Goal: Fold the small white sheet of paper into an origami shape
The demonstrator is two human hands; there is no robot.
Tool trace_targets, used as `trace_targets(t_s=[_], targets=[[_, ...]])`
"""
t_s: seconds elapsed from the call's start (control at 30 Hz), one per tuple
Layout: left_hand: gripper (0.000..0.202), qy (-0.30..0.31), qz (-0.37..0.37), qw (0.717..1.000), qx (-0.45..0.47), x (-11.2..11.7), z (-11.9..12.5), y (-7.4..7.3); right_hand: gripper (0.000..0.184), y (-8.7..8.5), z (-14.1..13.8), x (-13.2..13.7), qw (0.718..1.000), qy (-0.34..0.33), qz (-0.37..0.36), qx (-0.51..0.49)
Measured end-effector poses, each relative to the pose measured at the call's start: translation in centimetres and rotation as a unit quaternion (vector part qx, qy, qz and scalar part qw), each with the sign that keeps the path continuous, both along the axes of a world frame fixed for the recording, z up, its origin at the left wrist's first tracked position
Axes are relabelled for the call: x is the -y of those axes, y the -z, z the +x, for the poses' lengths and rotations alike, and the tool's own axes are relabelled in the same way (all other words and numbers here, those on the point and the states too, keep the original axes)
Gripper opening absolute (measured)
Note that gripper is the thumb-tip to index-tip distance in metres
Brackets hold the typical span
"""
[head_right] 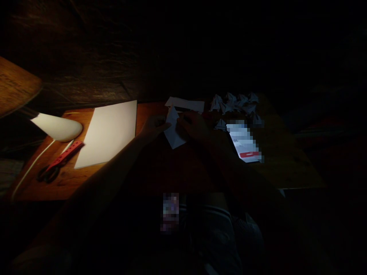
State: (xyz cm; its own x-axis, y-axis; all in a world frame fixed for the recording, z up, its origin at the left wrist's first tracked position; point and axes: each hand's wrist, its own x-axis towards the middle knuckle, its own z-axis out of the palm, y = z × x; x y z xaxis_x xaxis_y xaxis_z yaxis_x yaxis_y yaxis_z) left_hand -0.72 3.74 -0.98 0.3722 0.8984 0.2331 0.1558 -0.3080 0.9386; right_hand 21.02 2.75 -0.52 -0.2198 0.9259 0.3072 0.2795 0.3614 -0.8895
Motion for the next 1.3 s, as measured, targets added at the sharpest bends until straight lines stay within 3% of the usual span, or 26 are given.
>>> trace_targets(t_s=[0.3,0.4,0.53,0.87,0.97,1.1,1.2,1.3], targets=[[0.039,-0.035,0.018,0.998,-0.039,0.2,0.0,0.4,0.016,-0.3,-0.1,0.1,1.0,0.015,0.014,0.022],[0.038,-0.038,0.028,0.999,-0.008,0.1,0.2,0.6,0.016,-0.3,-0.2,0.2,0.999,0.02,0.026,0.041],[0.041,-0.036,0.038,0.998,0.031,0.0,0.1,0.7,0.011,-0.3,-0.4,0.9,0.995,-0.053,0.026,0.076],[0.021,-0.121,0.082,0.989,-0.027,0.2,0.1,0.3,0.028,-1.7,-0.9,2.0,0.993,-0.062,0.03,0.092],[0.022,-0.136,0.101,0.985,-0.043,0.3,0.2,0.3,0.024,-2.0,-0.9,2.2,0.992,-0.076,0.024,0.099],[0.025,-0.097,0.089,0.991,0.004,0.1,0.2,0.6,0.011,-1.3,-0.9,1.7,0.995,-0.041,0.018,0.092],[0.029,-0.054,0.048,0.997,0.006,-0.1,0.2,0.9,0.02,-0.8,-0.8,1.4,0.995,0.001,0.008,0.104],[0.025,-0.06,0.041,0.997,-0.024,-0.2,0.1,1.0,0.023,-0.9,-0.8,1.5,0.995,-0.017,0.026,0.098]])
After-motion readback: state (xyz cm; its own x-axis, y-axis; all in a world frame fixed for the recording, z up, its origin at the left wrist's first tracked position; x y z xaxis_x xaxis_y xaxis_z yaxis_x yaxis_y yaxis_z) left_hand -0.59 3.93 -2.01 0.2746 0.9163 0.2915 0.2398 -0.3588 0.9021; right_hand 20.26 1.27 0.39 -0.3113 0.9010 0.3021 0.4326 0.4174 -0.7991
